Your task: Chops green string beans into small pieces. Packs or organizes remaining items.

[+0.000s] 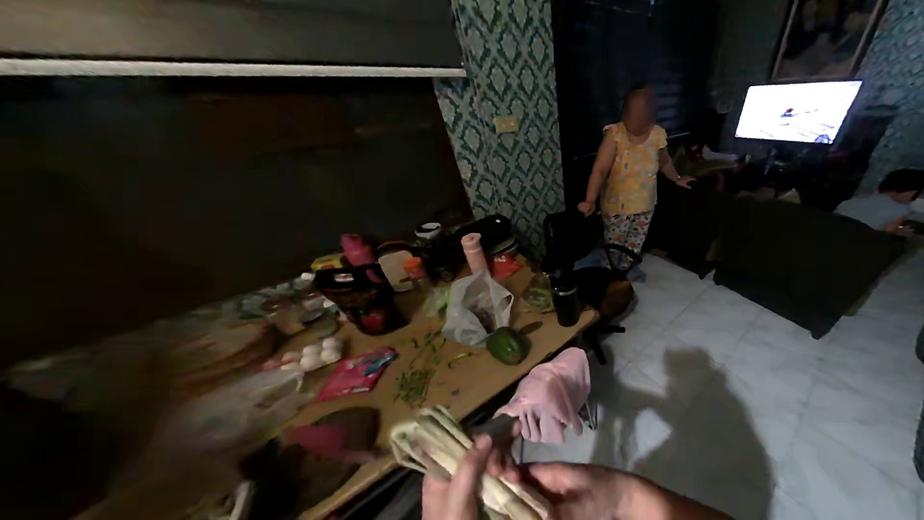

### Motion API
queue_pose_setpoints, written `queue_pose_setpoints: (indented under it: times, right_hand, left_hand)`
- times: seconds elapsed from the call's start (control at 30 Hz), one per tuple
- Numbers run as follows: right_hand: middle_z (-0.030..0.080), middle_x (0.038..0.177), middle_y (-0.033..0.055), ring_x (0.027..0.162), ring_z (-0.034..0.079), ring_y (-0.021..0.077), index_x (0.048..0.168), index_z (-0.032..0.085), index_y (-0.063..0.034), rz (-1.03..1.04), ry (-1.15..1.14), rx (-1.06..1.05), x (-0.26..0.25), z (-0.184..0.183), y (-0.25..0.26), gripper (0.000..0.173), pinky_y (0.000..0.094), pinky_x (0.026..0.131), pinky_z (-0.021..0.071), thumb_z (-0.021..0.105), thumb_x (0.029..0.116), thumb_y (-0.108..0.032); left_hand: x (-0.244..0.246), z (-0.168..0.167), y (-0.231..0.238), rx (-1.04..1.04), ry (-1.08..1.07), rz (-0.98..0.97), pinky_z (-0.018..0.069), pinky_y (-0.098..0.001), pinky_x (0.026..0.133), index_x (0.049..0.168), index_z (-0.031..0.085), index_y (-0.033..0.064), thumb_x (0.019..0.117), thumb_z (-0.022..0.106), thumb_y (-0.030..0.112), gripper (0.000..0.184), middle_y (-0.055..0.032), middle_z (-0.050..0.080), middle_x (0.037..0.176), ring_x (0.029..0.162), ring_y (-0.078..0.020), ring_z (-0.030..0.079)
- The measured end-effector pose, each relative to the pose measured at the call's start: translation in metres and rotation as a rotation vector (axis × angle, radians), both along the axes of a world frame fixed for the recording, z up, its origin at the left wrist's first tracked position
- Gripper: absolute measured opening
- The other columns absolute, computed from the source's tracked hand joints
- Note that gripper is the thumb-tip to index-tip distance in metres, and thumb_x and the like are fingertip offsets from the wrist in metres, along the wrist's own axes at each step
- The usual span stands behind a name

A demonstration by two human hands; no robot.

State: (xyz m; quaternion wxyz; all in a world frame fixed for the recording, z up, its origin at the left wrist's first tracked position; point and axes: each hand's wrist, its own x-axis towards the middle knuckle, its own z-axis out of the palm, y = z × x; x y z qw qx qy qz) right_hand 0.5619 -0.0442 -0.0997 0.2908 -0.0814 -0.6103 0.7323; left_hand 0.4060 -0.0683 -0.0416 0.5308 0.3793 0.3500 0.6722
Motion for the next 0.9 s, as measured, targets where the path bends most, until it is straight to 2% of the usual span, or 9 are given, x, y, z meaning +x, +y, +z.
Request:
queue_pose_setpoints:
  times: [0.07, 0.2, 0.33, 0.47, 0.63, 0.7, 0.77, 0.83, 0.9]
  right_hand:
    - [0.068, 0.122, 0.0092, 0.107, 0.069, 0.0178, 0.149, 0.033, 0.0021, 0.087, -0.009, 0.041, 0.022, -0.016, 0.006, 0.094, 0.0378, 0.094, 0.0572, 0.072, 0.0873, -0.057]
    - [0.068, 0.086, -0.0046, 0.065, 0.062, 0.0031, 0.121, 0.061, -0.0053, 0.103, -0.3, -0.119, 0.05, -0.025, -0.008, 0.036, 0.0226, 0.061, 0.0552, 0.068, 0.0877, -0.018]
    - [0.053, 0.063, -0.0118, 0.05, 0.05, -0.0009, 0.102, 0.062, -0.0111, 0.096, -0.456, -0.135, 0.086, -0.03, -0.009, 0.01, 0.0173, 0.05, 0.0457, 0.059, 0.0984, -0.019]
    - [0.056, 0.073, -0.0023, 0.059, 0.05, 0.0015, 0.108, 0.063, 0.0009, 0.049, -0.825, 0.172, 0.117, -0.013, 0.013, 0.025, 0.021, 0.057, 0.0442, 0.059, 0.1041, -0.023]
    - [0.063, 0.091, 0.0185, 0.078, 0.057, 0.0199, 0.111, 0.063, 0.0095, 0.339, -1.037, 0.48, 0.129, 0.009, 0.051, 0.032, 0.0393, 0.076, 0.048, 0.064, 0.1024, -0.021]
    - [0.068, 0.109, 0.019, 0.089, 0.064, 0.0181, 0.124, 0.059, 0.007, 0.487, -0.985, 0.449, 0.133, 0.02, 0.057, 0.032, 0.0358, 0.079, 0.0522, 0.065, 0.0991, -0.013]
    - [0.06, 0.132, 0.0254, 0.115, 0.061, 0.0284, 0.141, 0.049, 0.0068, 0.516, -0.934, 0.416, 0.13, 0.03, 0.053, 0.05, 0.0438, 0.099, 0.0499, 0.066, 0.0958, -0.007]
    - [0.048, 0.152, 0.0244, 0.14, 0.049, 0.0315, 0.15, 0.041, 0.0073, 0.39, -0.774, 0.462, 0.114, 0.029, 0.047, 0.06, 0.0463, 0.117, 0.038, 0.063, 0.0966, -0.011]
    - [0.058, 0.142, 0.0081, 0.132, 0.053, 0.0108, 0.145, 0.045, 0.0048, 0.178, -0.503, 0.34, 0.09, 0.011, 0.03, 0.064, 0.0299, 0.112, 0.0421, 0.062, 0.0954, -0.033]
  left_hand:
    - [0.002, 0.008, 0.011, -0.023, -0.208, -0.023, 0.0622, -0.0265, 0.059, 0.085, 0.057, 0.0153, 0.1075, 0.027, 0.01, 0.038, 0.0066, 0.057, 0.054, 0.048, -0.0056, 0.06]
    - [0.006, 0.02, 0.036, -0.054, -0.442, -0.012, 0.0507, -0.0149, 0.046, 0.073, 0.052, 0.0164, 0.1102, 0.025, 0.015, 0.046, 0.0084, 0.048, 0.05, 0.042, -0.0005, 0.052]
    - [0.007, 0.027, 0.044, -0.128, -0.513, -0.051, 0.0492, -0.0141, 0.044, 0.075, 0.051, 0.0148, 0.1095, 0.027, 0.015, 0.042, 0.0073, 0.047, 0.051, 0.041, -0.0013, 0.051]
    - [0.005, 0.012, 0.041, -0.239, -0.514, -0.179, 0.0476, -0.0128, 0.044, 0.073, 0.052, 0.0139, 0.1089, 0.03, 0.015, 0.042, 0.0069, 0.048, 0.052, 0.042, -0.0006, 0.051]
    - [0.024, -0.009, 0.027, -0.345, -0.407, -0.366, 0.0452, -0.0126, 0.041, 0.08, 0.05, 0.0136, 0.1085, 0.031, 0.01, 0.035, 0.0067, 0.048, 0.054, 0.041, -0.0003, 0.049]
    - [0.022, -0.009, 0.024, -0.361, -0.413, -0.387, 0.045, -0.0119, 0.041, 0.08, 0.051, 0.0133, 0.1079, 0.031, 0.009, 0.035, 0.0067, 0.048, 0.054, 0.041, 0.0001, 0.048]
    - [0.024, -0.008, 0.02, -0.365, -0.365, -0.353, 0.0446, -0.0128, 0.04, 0.082, 0.05, 0.0125, 0.1081, 0.032, 0.008, 0.032, 0.0063, 0.047, 0.054, 0.041, -0.0003, 0.047]
    - [0.035, -0.012, 0.013, -0.327, -0.254, -0.28, 0.0461, -0.0164, 0.041, 0.089, 0.049, 0.0093, 0.1075, 0.035, 0.005, 0.024, 0.0047, 0.048, 0.056, 0.042, -0.0027, 0.048]
    - [0.052, -0.021, 0.008, -0.277, -0.173, -0.197, 0.048, -0.0198, 0.043, 0.091, 0.05, 0.007, 0.1041, 0.039, 0.003, 0.018, 0.0038, 0.049, 0.057, 0.043, -0.0049, 0.05]
